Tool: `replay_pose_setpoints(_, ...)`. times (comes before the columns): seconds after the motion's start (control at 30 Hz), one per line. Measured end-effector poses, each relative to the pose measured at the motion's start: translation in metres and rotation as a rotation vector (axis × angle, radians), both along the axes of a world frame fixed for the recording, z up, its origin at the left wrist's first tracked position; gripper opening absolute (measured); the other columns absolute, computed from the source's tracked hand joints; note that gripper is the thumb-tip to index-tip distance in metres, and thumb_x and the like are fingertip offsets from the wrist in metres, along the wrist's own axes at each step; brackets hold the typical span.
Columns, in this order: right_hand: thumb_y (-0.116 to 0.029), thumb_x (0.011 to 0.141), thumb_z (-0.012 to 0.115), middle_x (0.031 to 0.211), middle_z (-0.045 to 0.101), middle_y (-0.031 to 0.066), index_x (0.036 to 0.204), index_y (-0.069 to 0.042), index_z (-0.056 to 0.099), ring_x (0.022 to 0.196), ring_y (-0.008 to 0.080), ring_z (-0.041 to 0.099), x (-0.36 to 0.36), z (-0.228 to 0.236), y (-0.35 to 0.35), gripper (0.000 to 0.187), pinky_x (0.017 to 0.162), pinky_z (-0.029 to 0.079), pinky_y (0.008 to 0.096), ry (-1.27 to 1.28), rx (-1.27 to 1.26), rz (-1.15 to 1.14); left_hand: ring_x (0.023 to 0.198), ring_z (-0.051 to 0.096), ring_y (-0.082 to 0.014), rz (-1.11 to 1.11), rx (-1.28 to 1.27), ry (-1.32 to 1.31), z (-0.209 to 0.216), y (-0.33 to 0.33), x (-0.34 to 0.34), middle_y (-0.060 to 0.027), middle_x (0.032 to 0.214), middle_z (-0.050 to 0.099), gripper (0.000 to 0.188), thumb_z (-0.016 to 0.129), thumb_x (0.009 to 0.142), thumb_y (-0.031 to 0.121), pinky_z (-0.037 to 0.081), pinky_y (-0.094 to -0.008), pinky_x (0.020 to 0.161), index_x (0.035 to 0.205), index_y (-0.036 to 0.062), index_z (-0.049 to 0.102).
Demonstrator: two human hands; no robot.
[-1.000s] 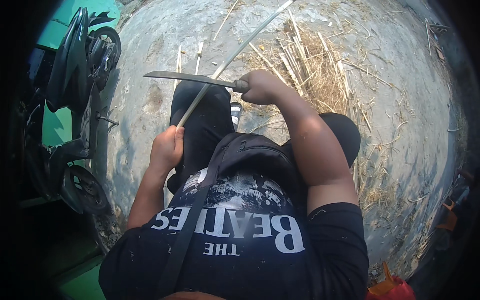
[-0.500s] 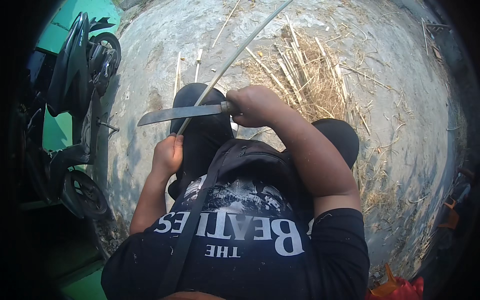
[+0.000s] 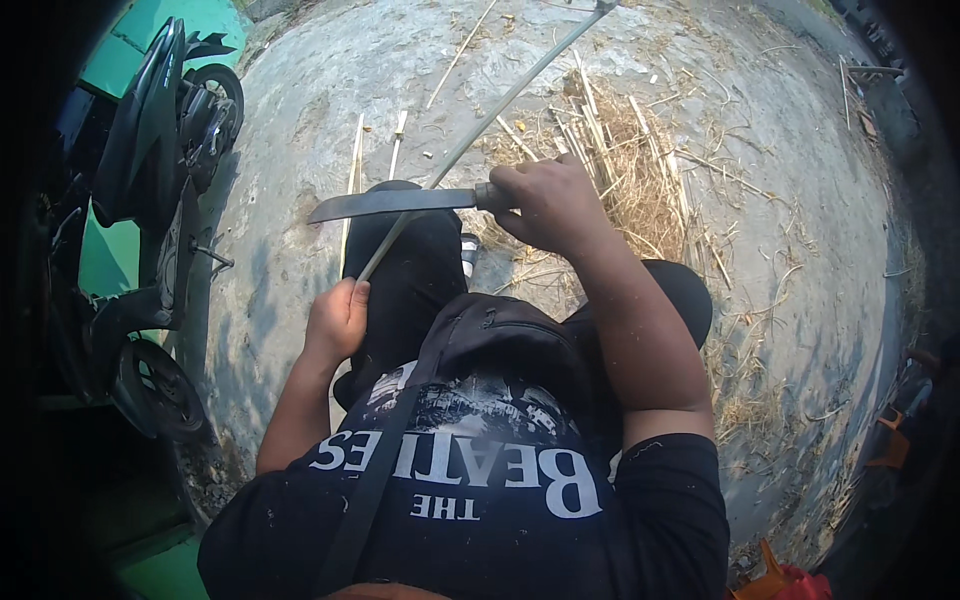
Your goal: The person scrapes along a bamboo stick using a knife.
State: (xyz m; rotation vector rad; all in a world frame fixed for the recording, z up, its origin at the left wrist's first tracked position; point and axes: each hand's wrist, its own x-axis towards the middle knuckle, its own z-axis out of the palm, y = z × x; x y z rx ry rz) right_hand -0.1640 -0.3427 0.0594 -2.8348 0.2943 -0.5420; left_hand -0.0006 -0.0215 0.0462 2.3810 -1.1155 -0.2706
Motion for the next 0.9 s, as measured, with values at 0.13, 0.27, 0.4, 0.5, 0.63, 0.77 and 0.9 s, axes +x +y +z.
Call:
replay_pose_setpoints(0.13, -0.034, 0.085, 0.077, 0.090, 0.070, 0.0116, 0.113, -0.013, 0.066, 0.084, 0.0355, 0.069, -0.004, 0.007, 0.009, 0.037, 0.077, 0.053, 0.0473, 0.093, 0.189, 0.059, 0.073, 0.061, -0.0526, 0.003, 0.001, -0.005, 0.000, 0.000, 0.001, -0.0282, 0.074, 0.061, 0.041, 0.056, 0.106, 0.031, 0.046, -0.0552, 0.062, 0.079, -0.0001, 0.056)
replay_pose_setpoints(0.27, -0.036, 0.087, 0.076, 0.094, 0.070, 0.0101, 0.117, -0.013, 0.066, 0.085, 0.0356, 0.069, -0.003, 0.007, 0.024, 0.040, 0.076, 0.053, 0.0452, 0.081, 0.142, 0.185, 0.073, 0.061, -0.0524, 0.013, 0.006, -0.013, 0.002, -0.003, -0.001, -0.0282, 0.074, 0.062, 0.041, 0.057, 0.105, 0.031, 0.047, -0.0552, 0.063, 0.079, -0.0001, 0.056)
replay_pose_setpoints(0.4, -0.042, 0.090, 0.076, 0.094, 0.071, 0.0092, 0.115, -0.014, 0.068, 0.082, 0.0336, 0.070, 0.001, 0.001, 0.024, 0.038, 0.070, 0.054, 0.0449, 0.005, 0.150, 0.183, 0.072, 0.060, -0.0522, 0.006, -0.022, -0.021, -0.002, -0.001, 0.001, -0.0283, 0.074, 0.061, 0.041, 0.057, 0.105, 0.030, 0.046, -0.0554, 0.062, 0.078, -0.0001, 0.056)
replay_pose_setpoints(0.5, -0.044, 0.092, 0.075, 0.084, 0.070, 0.0098, 0.105, -0.012, 0.072, 0.078, 0.0338, 0.070, 0.008, -0.002, 0.006, 0.035, 0.065, 0.054, 0.0433, -0.082, 0.123, 0.054, 0.072, 0.060, -0.0520, 0.017, -0.007, 0.028, 0.006, -0.003, -0.005, -0.0278, 0.073, 0.061, 0.041, 0.057, 0.105, 0.030, 0.045, -0.0550, 0.061, 0.078, 0.0000, 0.055)
replay_pose_setpoints(0.63, -0.053, 0.093, 0.070, 0.078, 0.068, 0.0080, 0.089, -0.012, 0.067, 0.075, 0.0337, 0.070, 0.007, -0.011, 0.010, 0.041, 0.066, 0.054, 0.0455, -0.177, 0.225, 0.080, 0.072, 0.059, -0.0516, -0.005, -0.019, 0.004, 0.004, 0.000, -0.001, -0.0268, 0.072, 0.060, 0.040, 0.057, 0.106, 0.031, 0.044, -0.0540, 0.060, 0.079, 0.0007, 0.055)
replay_pose_setpoints(0.77, -0.042, 0.088, 0.078, 0.088, 0.068, 0.0113, 0.097, -0.010, 0.063, 0.083, 0.0362, 0.069, 0.005, -0.007, 0.017, 0.037, 0.072, 0.054, 0.0478, -0.017, 0.251, 0.116, 0.073, 0.059, -0.0511, 0.015, 0.023, 0.049, 0.004, 0.006, 0.000, -0.0265, 0.073, 0.060, 0.040, 0.057, 0.106, 0.031, 0.044, -0.0543, 0.061, 0.079, 0.0013, 0.054)
replay_pose_setpoints(0.9, -0.030, 0.080, 0.087, 0.086, 0.070, 0.0131, 0.101, -0.007, 0.064, 0.081, 0.0337, 0.071, -0.013, 0.010, -0.005, 0.040, 0.070, 0.054, 0.0430, -0.112, 0.353, 0.046, 0.067, 0.058, -0.0506, -0.023, -0.089, -0.052, -0.005, -0.006, -0.001, -0.0253, 0.068, 0.058, 0.039, 0.058, 0.105, 0.031, 0.043, -0.0553, 0.058, 0.078, 0.0033, 0.054)
